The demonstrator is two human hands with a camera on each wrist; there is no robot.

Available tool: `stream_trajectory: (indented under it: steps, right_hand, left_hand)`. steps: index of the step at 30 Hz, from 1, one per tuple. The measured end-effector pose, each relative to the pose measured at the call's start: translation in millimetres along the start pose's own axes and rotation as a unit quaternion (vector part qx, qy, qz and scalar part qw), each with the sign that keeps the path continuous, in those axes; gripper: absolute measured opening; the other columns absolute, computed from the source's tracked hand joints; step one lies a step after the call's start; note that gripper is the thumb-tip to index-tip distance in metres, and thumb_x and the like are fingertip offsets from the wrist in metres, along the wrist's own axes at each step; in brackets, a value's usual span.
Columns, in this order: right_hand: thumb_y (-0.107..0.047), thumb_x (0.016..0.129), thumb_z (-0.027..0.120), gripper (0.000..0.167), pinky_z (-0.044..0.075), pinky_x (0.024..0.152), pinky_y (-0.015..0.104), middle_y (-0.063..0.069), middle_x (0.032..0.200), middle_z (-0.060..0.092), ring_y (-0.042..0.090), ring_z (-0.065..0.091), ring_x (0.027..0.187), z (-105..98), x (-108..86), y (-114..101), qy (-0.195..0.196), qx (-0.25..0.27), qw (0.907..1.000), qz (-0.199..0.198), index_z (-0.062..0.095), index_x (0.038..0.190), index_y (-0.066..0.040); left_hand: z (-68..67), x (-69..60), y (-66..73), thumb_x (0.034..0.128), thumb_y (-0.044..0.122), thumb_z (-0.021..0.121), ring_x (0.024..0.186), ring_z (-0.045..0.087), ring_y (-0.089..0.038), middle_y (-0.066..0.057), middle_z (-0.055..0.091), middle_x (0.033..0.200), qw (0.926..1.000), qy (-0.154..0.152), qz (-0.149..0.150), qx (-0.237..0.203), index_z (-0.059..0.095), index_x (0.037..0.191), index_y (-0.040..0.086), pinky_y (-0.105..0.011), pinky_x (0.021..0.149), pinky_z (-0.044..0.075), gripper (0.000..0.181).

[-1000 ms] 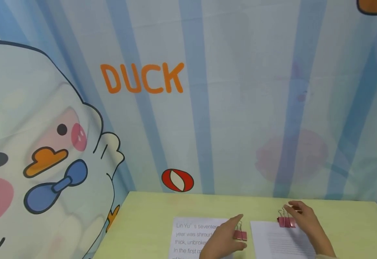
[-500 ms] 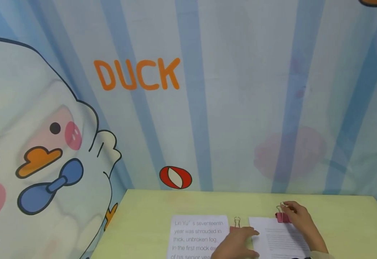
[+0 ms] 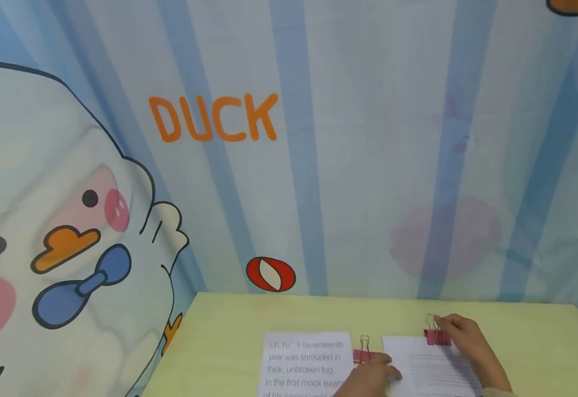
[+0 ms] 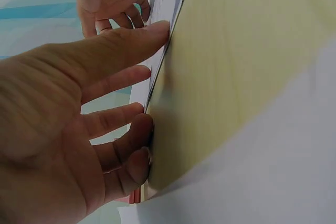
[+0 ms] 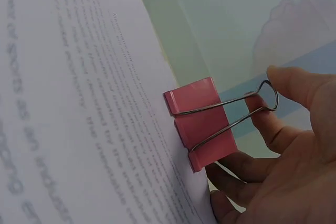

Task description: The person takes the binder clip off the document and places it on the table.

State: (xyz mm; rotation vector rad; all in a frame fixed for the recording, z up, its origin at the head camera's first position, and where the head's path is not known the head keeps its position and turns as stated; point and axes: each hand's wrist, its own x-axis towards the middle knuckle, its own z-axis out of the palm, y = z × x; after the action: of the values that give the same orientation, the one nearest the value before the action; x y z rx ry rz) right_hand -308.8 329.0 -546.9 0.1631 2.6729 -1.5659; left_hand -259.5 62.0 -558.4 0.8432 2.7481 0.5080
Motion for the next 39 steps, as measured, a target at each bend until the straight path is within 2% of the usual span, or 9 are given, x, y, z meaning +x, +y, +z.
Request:
stream_trajectory:
  steps: [4,10,15,20,24,29,32,35,39]
  right_hand:
    - [-0.032,0.111,0.056,0.042,0.043,0.084,0.032,0.007,0.107,0.07,0.014,0.053,0.1,-3.7,-1.4,1.7,-0.014,0.002,0.9999,-0.001,0.071,0.099,0.006]
    - [-0.029,0.112,0.055,0.037,0.043,0.088,0.031,-0.001,0.093,0.07,0.007,0.057,0.096,-2.1,-3.5,6.7,-0.04,0.009,0.9991,-0.005,0.068,0.09,-0.001]
    - [-0.023,0.112,0.055,0.035,0.046,0.084,0.027,0.002,0.094,0.07,0.008,0.059,0.089,-2.4,-4.0,5.6,-0.042,0.038,0.9983,-0.017,0.066,0.115,0.011]
    - [-0.027,0.113,0.051,0.06,0.049,0.099,0.036,0.029,0.132,0.066,0.018,0.063,0.115,-4.5,-1.0,5.0,-0.063,0.016,0.9976,-0.025,0.038,0.15,0.019]
    - [-0.028,0.114,0.049,0.067,0.043,0.113,0.059,0.039,0.152,0.049,0.043,0.053,0.138,-5.9,-0.3,7.8,-0.087,0.02,0.9956,-0.029,0.027,0.156,0.019]
    - [-0.029,0.113,0.052,0.067,0.033,0.118,0.069,0.037,0.156,0.046,0.048,0.047,0.143,-5.9,2.2,7.2,-0.089,0.045,0.9945,-0.031,0.03,0.157,0.018]
    - [-0.03,0.112,0.055,0.069,0.029,0.119,0.071,0.036,0.156,0.047,0.042,0.054,0.139,-4.4,3.8,4.8,-0.077,0.057,0.9952,-0.018,0.032,0.157,0.017]
    - [-0.027,0.111,0.057,0.069,0.03,0.12,0.069,0.036,0.155,0.049,0.023,0.065,0.126,-1.9,4.3,2.8,-0.066,0.068,0.9954,-0.01,0.032,0.157,0.017]
    - [-0.024,0.111,0.058,0.065,0.047,0.113,0.042,0.034,0.154,0.051,0.0,0.066,0.106,4.5,4.1,-0.3,-0.045,0.065,0.9968,-0.017,0.036,0.157,0.016]
  left_hand:
    - [2.4,0.5,-0.9,0.085,0.043,0.091,0.118,0.067,-0.011,0.009,0.064,0.141,1.0,-0.001,-0.002,0.0,0.079,0.126,0.029,-0.033,0.096,0.057,0.045]
    - [7.4,-2.4,0.1,0.0873,0.043,0.089,0.116,0.067,-0.008,0.01,0.063,0.141,0.9999,-0.007,-0.008,-0.011,0.081,0.123,0.03,-0.031,0.094,0.058,0.039]
    - [5.8,-3.9,3.0,0.0851,0.044,0.091,0.115,0.068,-0.01,0.011,0.062,0.142,0.9997,-0.009,-0.018,-0.012,0.08,0.125,0.032,-0.032,0.095,0.058,0.043]
    - [5.5,-2.5,3.6,0.0822,0.043,0.093,0.116,0.067,-0.01,0.012,0.062,0.142,0.9989,-0.016,-0.034,-0.027,0.08,0.124,0.032,-0.033,0.098,0.057,0.045]
    - [7.1,-3.0,3.6,0.0813,0.042,0.094,0.118,0.067,-0.011,0.013,0.062,0.142,0.9981,-0.018,-0.038,-0.044,0.081,0.122,0.032,-0.034,0.099,0.057,0.044]
    - [5.1,-2.3,4.5,0.081,0.041,0.094,0.118,0.067,-0.012,0.012,0.06,0.144,0.9986,-0.013,-0.037,-0.037,0.08,0.124,0.032,-0.034,0.098,0.057,0.046]
    - [3.8,-2.6,5.9,0.0784,0.039,0.096,0.118,0.067,-0.013,0.013,0.059,0.144,0.9974,-0.011,-0.05,-0.052,0.08,0.123,0.032,-0.033,0.099,0.056,0.049]
    - [2.6,-3.8,7.2,0.0763,0.036,0.098,0.118,0.067,-0.013,0.013,0.058,0.145,0.9961,-0.01,-0.059,-0.065,0.08,0.123,0.032,-0.032,0.1,0.056,0.05]
    - [0.1,-5.7,8.4,0.0746,0.03,0.099,0.117,0.068,-0.015,0.012,0.058,0.146,0.9963,-0.008,-0.061,-0.059,0.08,0.124,0.032,-0.033,0.099,0.056,0.053]
